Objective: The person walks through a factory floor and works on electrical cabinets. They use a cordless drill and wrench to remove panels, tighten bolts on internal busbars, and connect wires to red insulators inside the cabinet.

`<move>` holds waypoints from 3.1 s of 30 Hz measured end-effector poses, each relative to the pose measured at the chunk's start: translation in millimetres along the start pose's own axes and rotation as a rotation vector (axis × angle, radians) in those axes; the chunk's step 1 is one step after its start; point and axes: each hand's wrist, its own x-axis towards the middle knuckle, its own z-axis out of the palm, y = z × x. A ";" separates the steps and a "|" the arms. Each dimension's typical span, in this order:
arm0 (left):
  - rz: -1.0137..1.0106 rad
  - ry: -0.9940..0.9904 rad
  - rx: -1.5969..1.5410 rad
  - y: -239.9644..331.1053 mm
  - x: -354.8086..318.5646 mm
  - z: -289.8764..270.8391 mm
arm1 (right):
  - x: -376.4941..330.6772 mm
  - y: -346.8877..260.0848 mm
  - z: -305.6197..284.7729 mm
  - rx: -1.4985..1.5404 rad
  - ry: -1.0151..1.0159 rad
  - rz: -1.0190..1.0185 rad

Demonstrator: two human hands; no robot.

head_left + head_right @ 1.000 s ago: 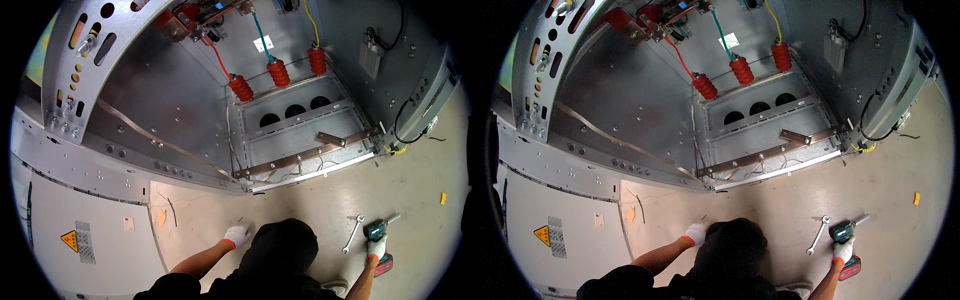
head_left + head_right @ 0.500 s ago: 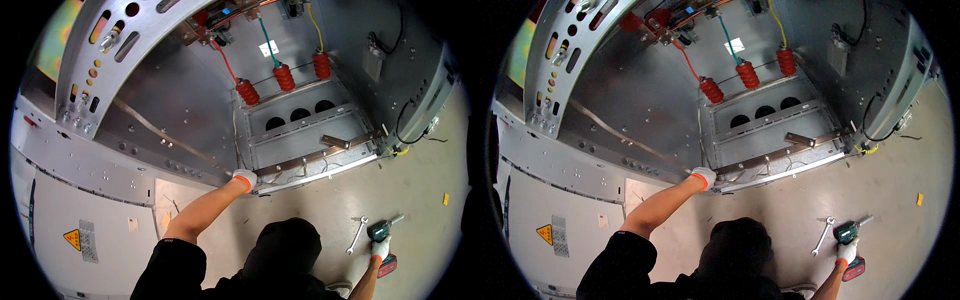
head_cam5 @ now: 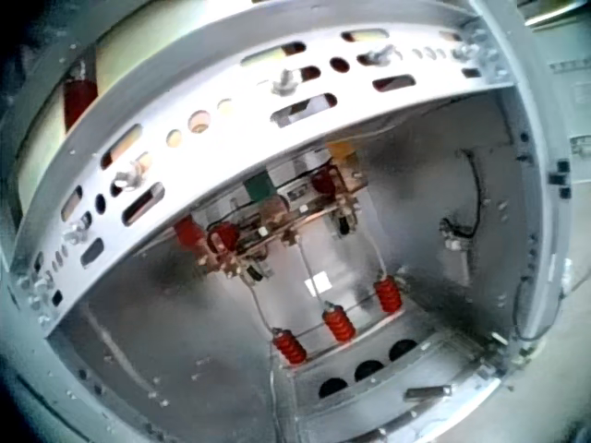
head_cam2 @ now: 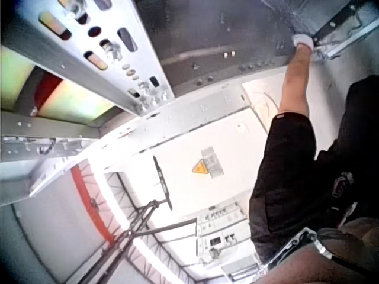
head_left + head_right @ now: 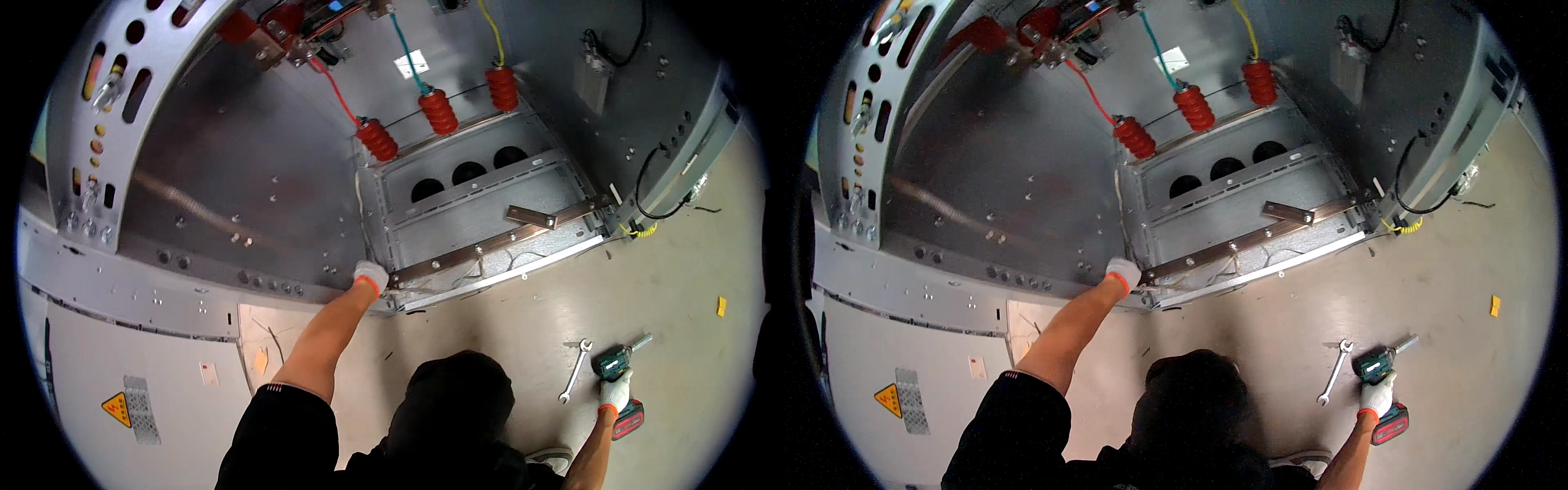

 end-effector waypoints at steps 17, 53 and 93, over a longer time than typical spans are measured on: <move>0.264 0.390 -0.582 43.3 -81.7 -50.2 | -2.2 -5.5 -8.0 0.036 -0.002 0.017; -0.149 -0.123 -0.487 104.2 6.1 77.4 | -6.4 -11.6 -13.2 0.017 -0.009 -0.009; 0.077 -0.012 -0.571 107.3 -22.4 -1.5 | -4.4 -11.0 -7.8 -0.022 0.038 -0.027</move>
